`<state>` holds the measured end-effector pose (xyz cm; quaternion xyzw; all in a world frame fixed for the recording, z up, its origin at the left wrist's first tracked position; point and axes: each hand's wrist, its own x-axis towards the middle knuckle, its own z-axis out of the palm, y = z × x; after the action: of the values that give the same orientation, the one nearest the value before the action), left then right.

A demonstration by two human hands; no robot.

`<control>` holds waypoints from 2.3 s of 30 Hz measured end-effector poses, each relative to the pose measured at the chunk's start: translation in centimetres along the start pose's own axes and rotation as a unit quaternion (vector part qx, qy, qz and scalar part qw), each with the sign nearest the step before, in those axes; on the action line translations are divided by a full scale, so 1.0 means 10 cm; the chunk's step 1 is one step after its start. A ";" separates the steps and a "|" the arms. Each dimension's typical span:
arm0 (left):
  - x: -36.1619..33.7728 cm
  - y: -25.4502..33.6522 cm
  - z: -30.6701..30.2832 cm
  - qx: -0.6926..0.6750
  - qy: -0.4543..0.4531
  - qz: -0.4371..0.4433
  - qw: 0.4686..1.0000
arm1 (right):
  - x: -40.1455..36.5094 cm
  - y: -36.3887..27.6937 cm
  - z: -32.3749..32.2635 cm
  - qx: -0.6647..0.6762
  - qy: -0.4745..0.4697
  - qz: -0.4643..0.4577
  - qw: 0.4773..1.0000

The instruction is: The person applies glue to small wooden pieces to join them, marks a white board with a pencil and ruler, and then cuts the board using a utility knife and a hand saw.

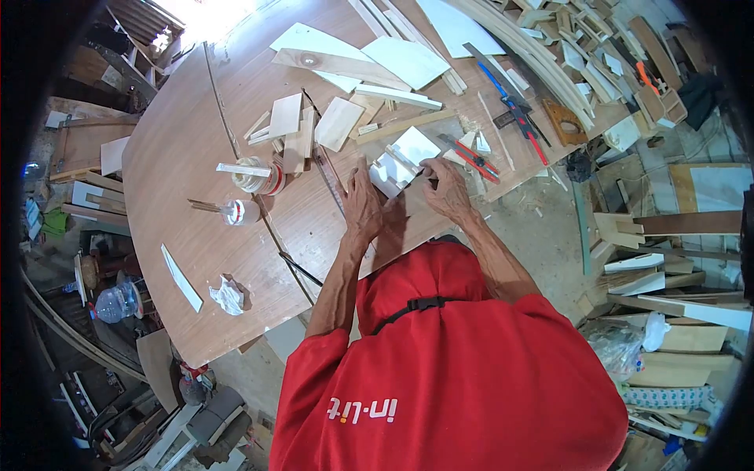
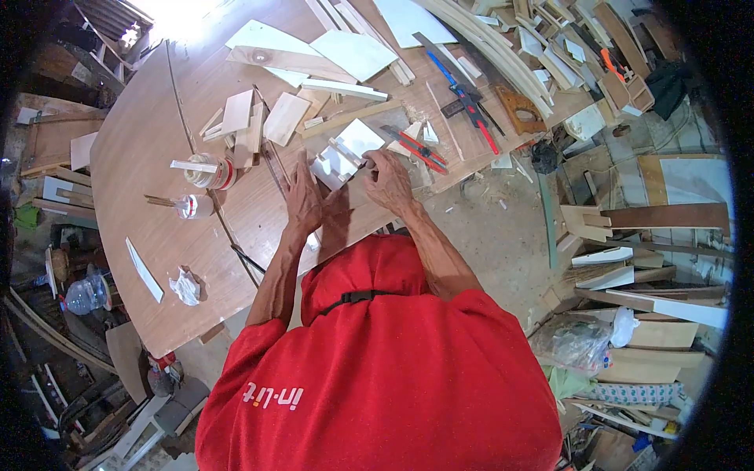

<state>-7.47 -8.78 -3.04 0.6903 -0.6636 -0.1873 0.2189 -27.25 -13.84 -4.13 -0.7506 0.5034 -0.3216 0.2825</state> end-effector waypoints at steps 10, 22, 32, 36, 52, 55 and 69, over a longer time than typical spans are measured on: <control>-0.09 -0.35 -0.25 -0.080 0.159 -0.001 0.984 | -0.08 -0.24 -0.18 0.106 0.027 0.154 0.982; 0.27 -0.52 -0.17 -0.073 0.109 -0.135 0.982 | 0.16 -0.36 -0.32 0.083 -0.024 0.197 0.977; 0.89 -0.60 -0.16 0.021 0.141 -0.141 0.980 | 0.40 0.05 -0.29 0.093 0.056 0.054 0.993; 1.10 -0.39 -0.23 0.037 0.137 -0.140 0.980 | 0.56 0.15 -0.48 0.045 -0.009 0.176 0.983; 1.23 -0.25 -0.11 -0.014 0.112 -0.136 0.984 | 1.87 1.06 -0.66 0.052 -0.057 0.258 0.963; 1.08 -0.33 -0.13 -0.009 0.097 -0.149 0.984 | 1.85 1.16 -0.79 -0.124 -0.047 0.108 0.985; 0.94 -0.13 -0.15 -0.049 0.106 -0.167 0.979 | 1.45 1.00 -1.09 -0.090 0.026 0.148 0.985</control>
<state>-5.13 -18.01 -2.23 0.7956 -0.5021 -0.1795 0.2874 -37.22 -31.81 -1.79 -0.6817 0.6427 -0.2490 0.2453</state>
